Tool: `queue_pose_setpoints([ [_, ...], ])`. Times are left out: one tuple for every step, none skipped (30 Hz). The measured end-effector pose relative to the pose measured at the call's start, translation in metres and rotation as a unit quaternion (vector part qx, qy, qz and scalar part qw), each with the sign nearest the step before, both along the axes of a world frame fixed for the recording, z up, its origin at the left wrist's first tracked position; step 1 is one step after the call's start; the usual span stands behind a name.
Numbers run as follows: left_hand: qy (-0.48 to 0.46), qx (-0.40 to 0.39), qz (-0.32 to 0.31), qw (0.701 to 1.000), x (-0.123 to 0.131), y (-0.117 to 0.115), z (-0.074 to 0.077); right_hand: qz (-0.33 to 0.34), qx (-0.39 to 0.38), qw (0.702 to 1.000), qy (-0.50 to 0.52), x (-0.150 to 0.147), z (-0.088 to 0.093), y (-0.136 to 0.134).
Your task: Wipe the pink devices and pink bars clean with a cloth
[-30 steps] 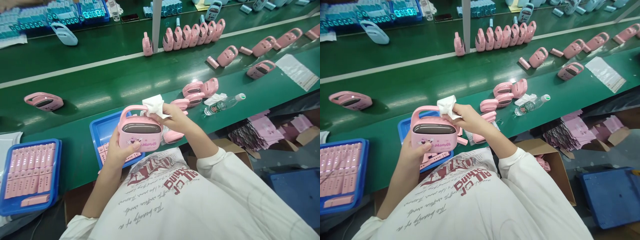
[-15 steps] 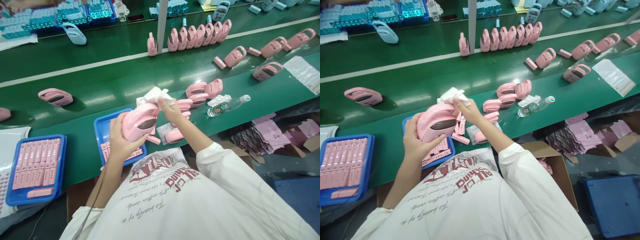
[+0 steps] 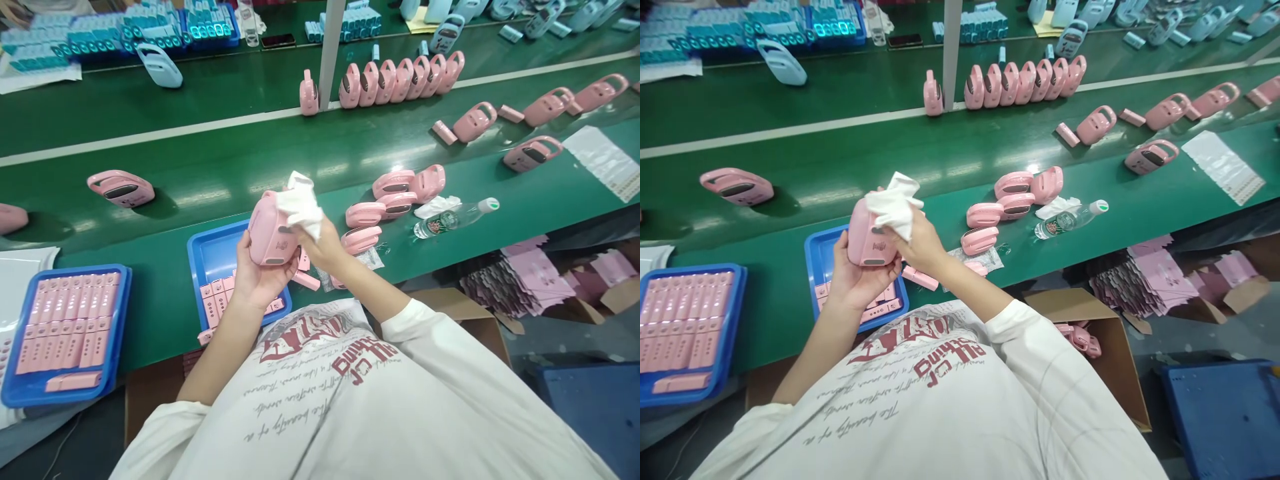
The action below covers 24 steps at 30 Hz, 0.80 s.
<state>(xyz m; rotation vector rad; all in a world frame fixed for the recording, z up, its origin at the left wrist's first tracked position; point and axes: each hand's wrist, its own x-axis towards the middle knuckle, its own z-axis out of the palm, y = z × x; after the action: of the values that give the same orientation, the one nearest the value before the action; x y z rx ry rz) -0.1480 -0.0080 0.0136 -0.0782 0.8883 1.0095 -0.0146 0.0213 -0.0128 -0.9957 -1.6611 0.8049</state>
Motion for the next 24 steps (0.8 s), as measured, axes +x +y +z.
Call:
queue_pose_setpoints([
  [-0.014, -0.004, 0.001, 1.000, 0.001, 0.000, -0.001, 0.017, 0.059, 0.997, -0.054, -0.004, 0.000, -0.001],
  [-0.027, -0.008, 0.007, 1.000, 0.002, 0.000, -0.002, 0.037, 0.119, 0.987, -0.103, -0.008, -0.001, -0.003],
  [-0.038, -0.012, 0.016, 0.999, 0.002, 0.000, -0.003, 0.065, 0.172, 0.972, -0.147, -0.011, -0.004, -0.004],
  [-0.046, -0.016, 0.023, 0.999, 0.001, 0.000, -0.004, 0.105, 0.220, 0.952, -0.183, -0.013, -0.008, -0.006],
  [-0.048, -0.021, 0.028, 0.998, -0.001, 0.001, -0.006, 0.152, 0.261, 0.929, -0.214, -0.013, -0.014, -0.006],
  [-0.050, -0.028, 0.031, 0.998, -0.002, 0.001, -0.007, 0.199, 0.294, 0.904, -0.237, -0.012, -0.020, -0.007],
  [-0.055, -0.033, 0.033, 0.997, -0.003, 0.002, -0.009, 0.238, 0.318, 0.882, -0.253, -0.010, -0.027, -0.006],
  [-0.063, -0.035, 0.034, 0.997, -0.003, 0.002, -0.009, 0.259, 0.335, 0.867, -0.262, -0.007, -0.034, -0.005],
  [-0.075, -0.033, 0.038, 0.996, -0.003, 0.003, -0.009, 0.255, 0.344, 0.864, -0.264, -0.004, -0.040, -0.003],
  [-0.087, -0.028, 0.042, 0.995, -0.001, 0.004, -0.009, 0.231, 0.347, 0.871, -0.260, -0.001, -0.045, 0.000],
  [-0.097, -0.020, 0.043, 0.994, 0.000, 0.005, -0.009, 0.192, 0.341, 0.885, -0.252, 0.001, -0.048, 0.002],
  [-0.103, -0.012, 0.042, 0.994, 0.001, 0.006, -0.009, 0.146, 0.328, 0.902, -0.238, 0.001, -0.050, 0.004],
  [-0.099, -0.004, 0.044, 0.994, 0.002, 0.007, -0.011, 0.102, 0.308, 0.919, -0.223, 0.001, -0.052, 0.004],
  [-0.088, 0.002, 0.051, 0.995, 0.001, 0.009, -0.013, 0.069, 0.283, 0.934, -0.206, 0.000, -0.052, 0.004],
  [-0.070, 0.007, 0.057, 0.996, -0.001, 0.011, -0.018, 0.052, 0.257, 0.946, -0.190, 0.000, -0.051, 0.002],
  [-0.045, 0.012, 0.059, 0.997, -0.004, 0.014, -0.025, 0.047, 0.233, 0.956, -0.172, 0.000, -0.051, 0.000],
  [-0.012, 0.018, 0.057, 0.998, -0.009, 0.018, -0.034, 0.048, 0.206, 0.965, -0.154, 0.001, -0.051, -0.003],
  [0.029, 0.026, 0.049, 0.998, -0.016, 0.024, -0.044, 0.051, 0.173, 0.974, -0.134, 0.004, -0.051, -0.006],
  [0.080, 0.037, 0.033, 0.996, -0.023, 0.032, -0.055, 0.050, 0.132, 0.983, -0.115, 0.009, -0.052, -0.009],
  [0.146, 0.055, 0.018, 0.988, -0.031, 0.042, -0.067, 0.037, 0.082, 0.991, -0.094, 0.015, -0.054, -0.012],
  [0.226, 0.080, 0.005, 0.971, -0.039, 0.054, -0.079, 0.011, 0.027, 0.997, -0.073, 0.023, -0.056, -0.015],
  [0.321, 0.110, -0.010, 0.941, -0.047, 0.069, -0.090, -0.025, -0.030, 0.998, -0.053, 0.031, -0.058, -0.018],
  [0.422, 0.144, -0.032, 0.895, -0.054, 0.087, -0.100, -0.069, -0.079, 0.994, -0.035, 0.039, -0.061, -0.022],
  [0.467, 0.157, -0.040, 0.869, -0.061, 0.106, -0.109, -0.110, -0.119, 0.987, -0.019, 0.048, -0.063, -0.025],
])
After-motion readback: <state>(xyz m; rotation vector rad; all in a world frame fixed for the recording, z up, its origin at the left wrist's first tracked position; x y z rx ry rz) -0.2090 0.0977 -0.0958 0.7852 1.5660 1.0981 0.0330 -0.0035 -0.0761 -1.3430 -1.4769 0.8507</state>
